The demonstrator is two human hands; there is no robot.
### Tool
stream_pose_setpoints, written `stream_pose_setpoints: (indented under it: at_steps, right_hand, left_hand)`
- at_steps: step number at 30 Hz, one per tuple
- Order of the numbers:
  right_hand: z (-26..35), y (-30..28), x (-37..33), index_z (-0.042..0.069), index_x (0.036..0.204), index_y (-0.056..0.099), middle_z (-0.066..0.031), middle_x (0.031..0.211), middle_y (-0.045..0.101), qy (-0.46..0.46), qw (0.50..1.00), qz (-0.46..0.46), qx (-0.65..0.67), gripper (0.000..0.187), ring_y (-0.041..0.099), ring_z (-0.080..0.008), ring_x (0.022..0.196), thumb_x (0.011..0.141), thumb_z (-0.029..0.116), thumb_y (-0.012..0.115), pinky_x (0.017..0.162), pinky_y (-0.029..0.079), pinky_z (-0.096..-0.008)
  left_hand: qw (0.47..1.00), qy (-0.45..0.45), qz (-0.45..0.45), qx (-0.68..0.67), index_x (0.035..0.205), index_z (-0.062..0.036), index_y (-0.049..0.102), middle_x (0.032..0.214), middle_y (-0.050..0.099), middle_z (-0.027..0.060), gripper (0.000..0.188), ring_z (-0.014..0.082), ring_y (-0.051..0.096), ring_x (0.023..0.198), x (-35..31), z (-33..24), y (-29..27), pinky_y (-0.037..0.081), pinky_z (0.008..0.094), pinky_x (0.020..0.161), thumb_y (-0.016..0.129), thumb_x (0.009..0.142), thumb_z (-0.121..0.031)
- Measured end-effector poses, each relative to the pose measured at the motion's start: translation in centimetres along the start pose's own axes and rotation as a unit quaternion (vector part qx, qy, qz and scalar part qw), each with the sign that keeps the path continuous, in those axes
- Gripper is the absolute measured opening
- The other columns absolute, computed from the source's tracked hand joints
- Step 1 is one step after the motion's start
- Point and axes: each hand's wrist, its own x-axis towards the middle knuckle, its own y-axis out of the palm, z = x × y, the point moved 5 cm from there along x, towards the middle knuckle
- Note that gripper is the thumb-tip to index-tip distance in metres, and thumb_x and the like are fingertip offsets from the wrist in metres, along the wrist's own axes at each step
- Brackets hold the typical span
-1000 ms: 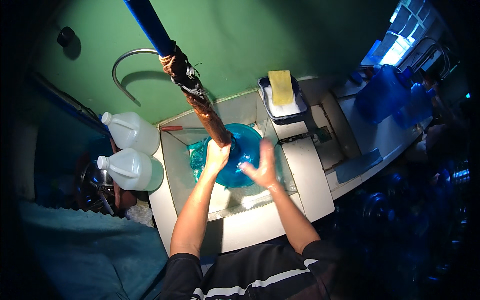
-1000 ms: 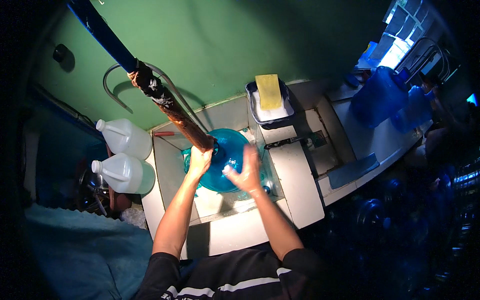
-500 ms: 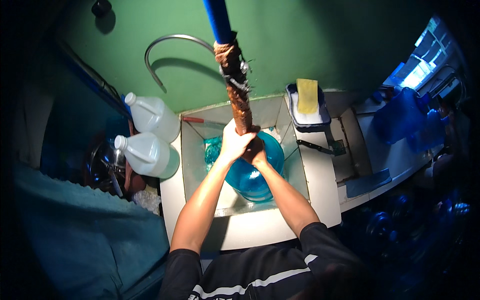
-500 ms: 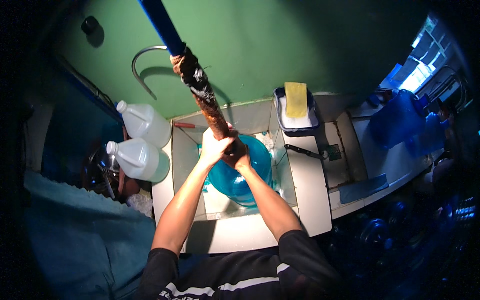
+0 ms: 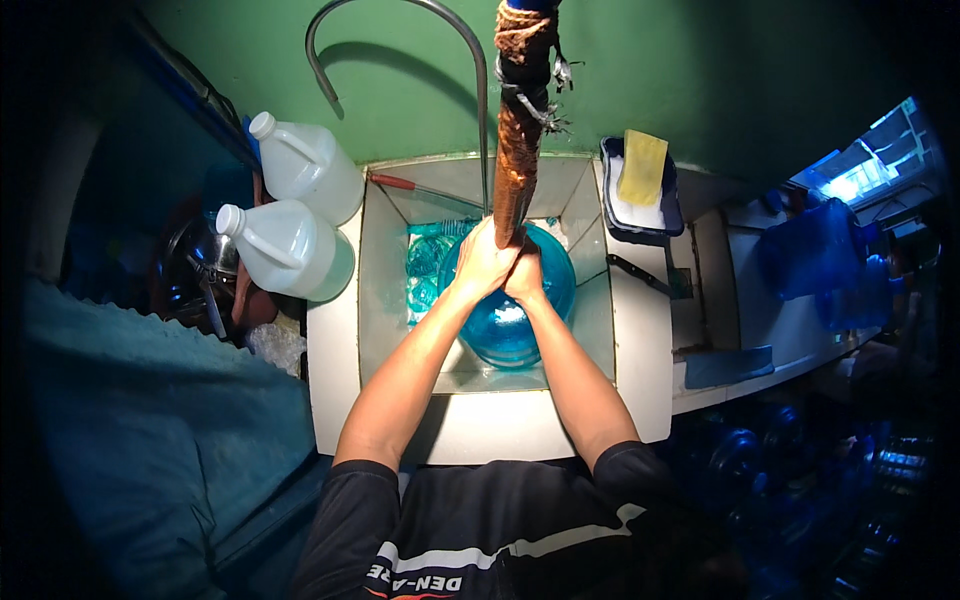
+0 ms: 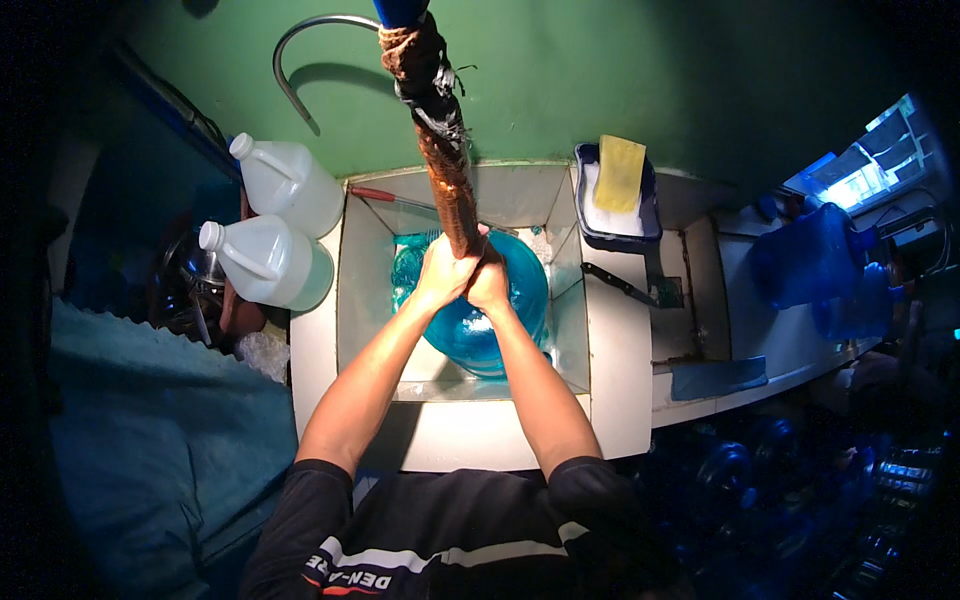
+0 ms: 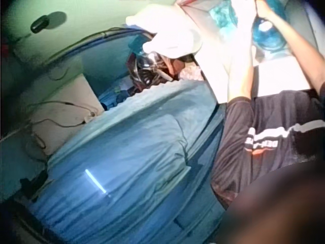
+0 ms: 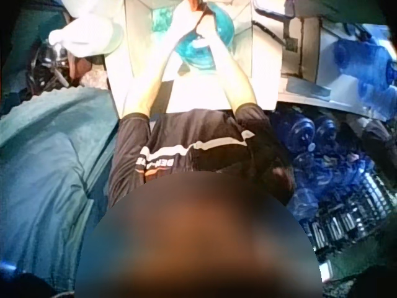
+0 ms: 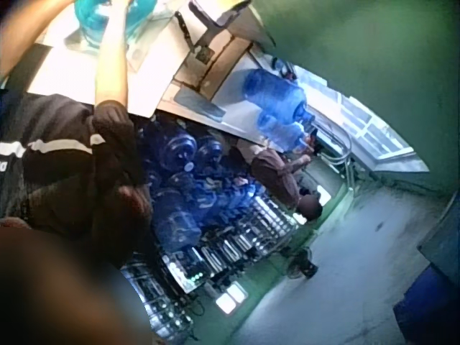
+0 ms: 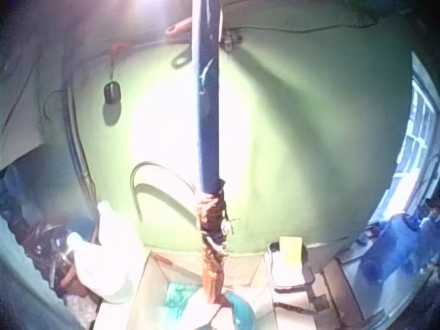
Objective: The person scrubs and rinses large plastic water jugs at a sink using a sponge and a hose. They handle multiple jugs, including an amber-colored jug and several blue jugs, scrubbing the exterior and rinsing them thoroughly before setting them aside.
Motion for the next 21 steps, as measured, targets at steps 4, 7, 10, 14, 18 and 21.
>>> stream_pose_setpoints:
  at_steps: [4, 7, 10, 14, 18, 21]
  right_hand:
    - [-0.3, 0.2, 0.2, 0.002, 0.102, 0.065, -0.0143, 0.098, 0.072, -0.006, 0.999, 0.020, -0.024, 0.028, 0.071, -0.0278, 0.092, 0.082, 0.020, 0.074, 0.079, 0.054, -0.0388]
    - [-0.8, -0.1, 0.4, 0.001, 0.099, 0.066, -0.0145, 0.095, 0.072, -0.005, 0.999, 0.025, -0.019, 0.029, 0.072, -0.0278, 0.090, 0.080, 0.020, 0.075, 0.077, 0.055, -0.0385]
    - [-1.0, -0.2, 0.6, 0.001, 0.099, 0.066, -0.0142, 0.092, 0.073, -0.017, 0.999, 0.036, -0.022, 0.030, 0.072, -0.0277, 0.088, 0.079, 0.021, 0.076, 0.075, 0.055, -0.0379]
    - [-1.3, -0.3, 0.5, 0.002, 0.098, 0.066, -0.0137, 0.091, 0.073, -0.025, 0.999, 0.035, -0.022, 0.030, 0.072, -0.0272, 0.086, 0.079, 0.022, 0.077, 0.074, 0.055, -0.0380]
    - [-1.2, -0.7, 0.8, 0.002, 0.097, 0.065, -0.0128, 0.092, 0.072, -0.030, 0.998, 0.039, -0.040, 0.029, 0.071, -0.0261, 0.088, 0.079, 0.021, 0.076, 0.076, 0.055, -0.0372]
    - [-0.8, -0.5, 1.3, 0.003, 0.097, 0.065, -0.0128, 0.092, 0.072, 0.019, 0.998, 0.054, -0.007, 0.028, 0.070, -0.0257, 0.090, 0.080, 0.021, 0.076, 0.078, 0.054, -0.0359]
  left_hand:
    - [0.999, 0.026, -0.028, -0.030, 0.109, -0.0031, 0.062, 0.100, 0.066, 0.0207, 0.032, 0.0425, 0.064, 0.096, -0.2, 0.1, 0.3, 0.051, 0.0465, 0.083, 0.064, 0.086, -0.025]
    - [0.998, 0.025, -0.043, -0.022, 0.109, -0.0030, 0.062, 0.099, 0.066, 0.0203, 0.032, 0.0426, 0.064, 0.095, -0.1, 0.0, 0.3, 0.051, 0.0472, 0.082, 0.064, 0.085, -0.024]
    - [0.998, 0.022, -0.049, -0.022, 0.108, -0.0033, 0.062, 0.098, 0.066, 0.0197, 0.032, 0.0424, 0.064, 0.095, -0.1, 0.0, 0.4, 0.052, 0.0475, 0.082, 0.065, 0.083, -0.023]
    - [0.998, 0.020, -0.059, -0.009, 0.106, -0.0037, 0.062, 0.099, 0.067, 0.0193, 0.031, 0.0422, 0.064, 0.095, -0.2, 0.2, 0.8, 0.052, 0.0471, 0.082, 0.065, 0.081, -0.022]
    - [0.998, 0.020, -0.049, -0.026, 0.107, -0.0035, 0.061, 0.100, 0.068, 0.0185, 0.039, 0.0403, 0.066, 0.097, -0.1, -0.3, 0.6, 0.053, 0.0460, 0.084, 0.071, 0.077, -0.026]
    - [0.998, -0.016, 0.010, -0.061, 0.119, -0.0044, 0.057, 0.106, 0.069, 0.0182, 0.058, 0.0376, 0.067, 0.102, 0.0, -1.7, -0.2, 0.053, 0.0446, 0.088, 0.078, 0.073, -0.032]
